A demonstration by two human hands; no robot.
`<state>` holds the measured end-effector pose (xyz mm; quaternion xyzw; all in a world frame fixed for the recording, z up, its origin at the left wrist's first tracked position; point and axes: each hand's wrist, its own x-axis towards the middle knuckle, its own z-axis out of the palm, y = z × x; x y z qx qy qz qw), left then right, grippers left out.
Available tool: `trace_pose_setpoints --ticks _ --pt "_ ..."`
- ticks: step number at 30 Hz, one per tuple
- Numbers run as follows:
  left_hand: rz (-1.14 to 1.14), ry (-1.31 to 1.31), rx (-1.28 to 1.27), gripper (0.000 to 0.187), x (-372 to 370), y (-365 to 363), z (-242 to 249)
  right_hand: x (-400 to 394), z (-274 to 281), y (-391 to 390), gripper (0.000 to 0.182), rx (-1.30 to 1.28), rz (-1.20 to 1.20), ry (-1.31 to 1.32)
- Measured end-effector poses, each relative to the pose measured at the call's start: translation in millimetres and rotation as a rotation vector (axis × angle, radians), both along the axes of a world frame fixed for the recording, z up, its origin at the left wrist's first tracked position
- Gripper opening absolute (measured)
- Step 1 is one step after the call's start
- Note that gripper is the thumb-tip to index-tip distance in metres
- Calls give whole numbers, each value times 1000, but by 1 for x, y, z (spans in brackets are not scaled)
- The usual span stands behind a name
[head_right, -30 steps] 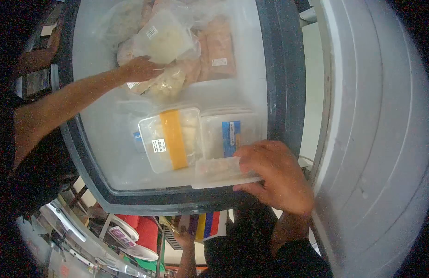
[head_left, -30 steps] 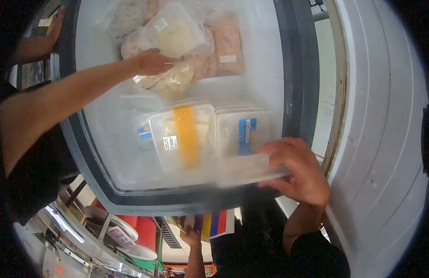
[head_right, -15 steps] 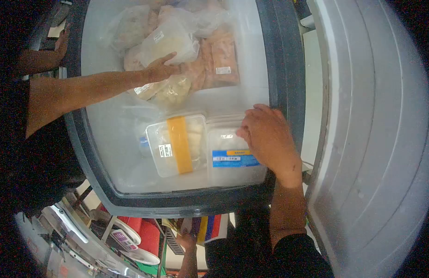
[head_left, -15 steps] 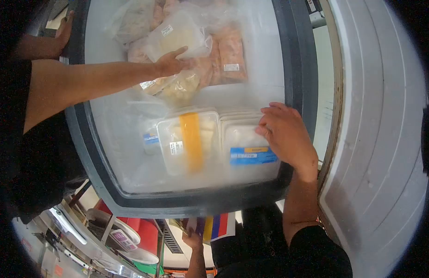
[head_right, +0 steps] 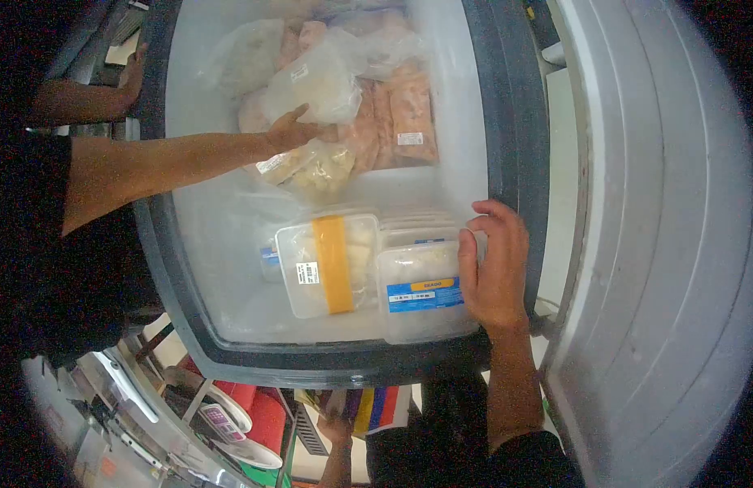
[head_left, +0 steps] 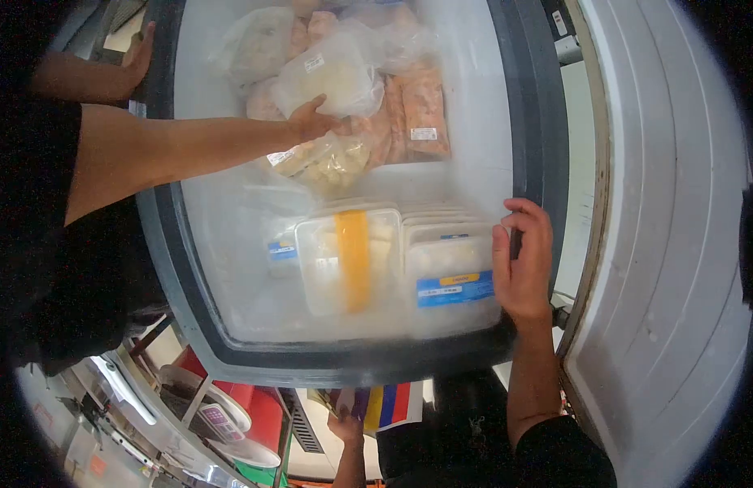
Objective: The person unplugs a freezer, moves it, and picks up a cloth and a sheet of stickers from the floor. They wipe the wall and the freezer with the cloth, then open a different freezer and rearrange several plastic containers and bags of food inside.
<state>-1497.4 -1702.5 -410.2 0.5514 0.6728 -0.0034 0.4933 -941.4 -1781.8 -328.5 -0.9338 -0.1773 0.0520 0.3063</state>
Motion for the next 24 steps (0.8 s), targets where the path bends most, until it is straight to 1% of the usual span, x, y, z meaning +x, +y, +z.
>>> trace_pose_setpoints --ticks 2,6,9,11,12,14,15,16,18,19,20,22,24 --pt "51 53 -98 39 12 0 10 -4 0 -5 10 14 28 -52" --pt "36 3 -33 37 0 -5 2 -11 -4 -10 13 39 59 -159" --pt "28 -30 8 35 -3 -11 0 -16 -4 -13 12 42 60 -187" --pt "364 -114 -32 30 4 -16 3 -19 -4 -18 12 49 93 -206" --pt "367 -118 -30 30 -3 -16 1 -21 -3 -19 12 52 123 -224" --pt "-40 83 119 28 -28 -16 -9 -28 -5 -20 13 85 86 -195" --pt "19 36 125 29 -45 -19 -21 -31 -5 -21 14 115 46 -162" --pt "93 -10 101 29 -40 -19 -18 -35 -5 -20 14 119 49 -165" --pt "248 -101 61 28 -22 -16 -7 -43 -3 -16 16 271 -18 -177" --pt "301 -115 35 27 7 -11 14 -46 0 -16 16 274 -16 -180" --pt "304 -119 37 27 9 -10 18 -50 6 -17 16 245 21 -187" --pt "130 -76 125 26 7 -6 25 -60 11 -20 17 214 56 -198" --pt "-43 -38 214 25 0 -4 26 -71 10 -24 19 259 108 -201"
